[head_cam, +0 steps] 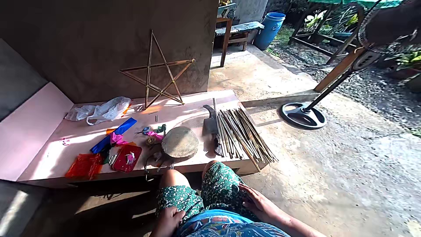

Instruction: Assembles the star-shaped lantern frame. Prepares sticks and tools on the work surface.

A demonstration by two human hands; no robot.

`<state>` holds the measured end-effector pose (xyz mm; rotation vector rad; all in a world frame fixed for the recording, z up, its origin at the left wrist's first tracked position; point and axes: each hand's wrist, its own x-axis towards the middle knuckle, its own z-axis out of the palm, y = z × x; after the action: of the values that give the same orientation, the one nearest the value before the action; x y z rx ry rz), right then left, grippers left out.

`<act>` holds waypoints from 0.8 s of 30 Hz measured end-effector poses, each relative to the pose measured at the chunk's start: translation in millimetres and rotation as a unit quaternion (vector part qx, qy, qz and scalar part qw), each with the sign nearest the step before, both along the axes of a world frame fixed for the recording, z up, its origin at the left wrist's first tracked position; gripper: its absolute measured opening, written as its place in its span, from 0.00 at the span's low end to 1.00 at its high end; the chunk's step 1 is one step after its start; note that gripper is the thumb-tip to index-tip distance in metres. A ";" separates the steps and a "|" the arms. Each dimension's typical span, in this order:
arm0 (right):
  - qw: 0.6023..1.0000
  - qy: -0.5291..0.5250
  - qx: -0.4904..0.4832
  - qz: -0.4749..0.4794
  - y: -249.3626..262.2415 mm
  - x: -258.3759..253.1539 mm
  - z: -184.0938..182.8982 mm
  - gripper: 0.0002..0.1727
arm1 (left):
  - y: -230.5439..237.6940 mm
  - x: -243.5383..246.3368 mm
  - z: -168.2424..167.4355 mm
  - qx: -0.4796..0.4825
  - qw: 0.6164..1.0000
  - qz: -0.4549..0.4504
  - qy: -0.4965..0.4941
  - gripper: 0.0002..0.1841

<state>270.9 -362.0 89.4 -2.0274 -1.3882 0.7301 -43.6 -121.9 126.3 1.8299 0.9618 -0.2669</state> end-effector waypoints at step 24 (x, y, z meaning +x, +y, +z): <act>0.975 -0.086 -0.157 0.129 75.0 28.7 14.3 0.43 | 18.3 21.0 -7.7 -0.022 1.000 0.019 0.002 0.19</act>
<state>299.6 -287.0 103.6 -2.2158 -1.7527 0.9562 -22.6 -103.6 118.7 1.7698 0.9854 -0.2663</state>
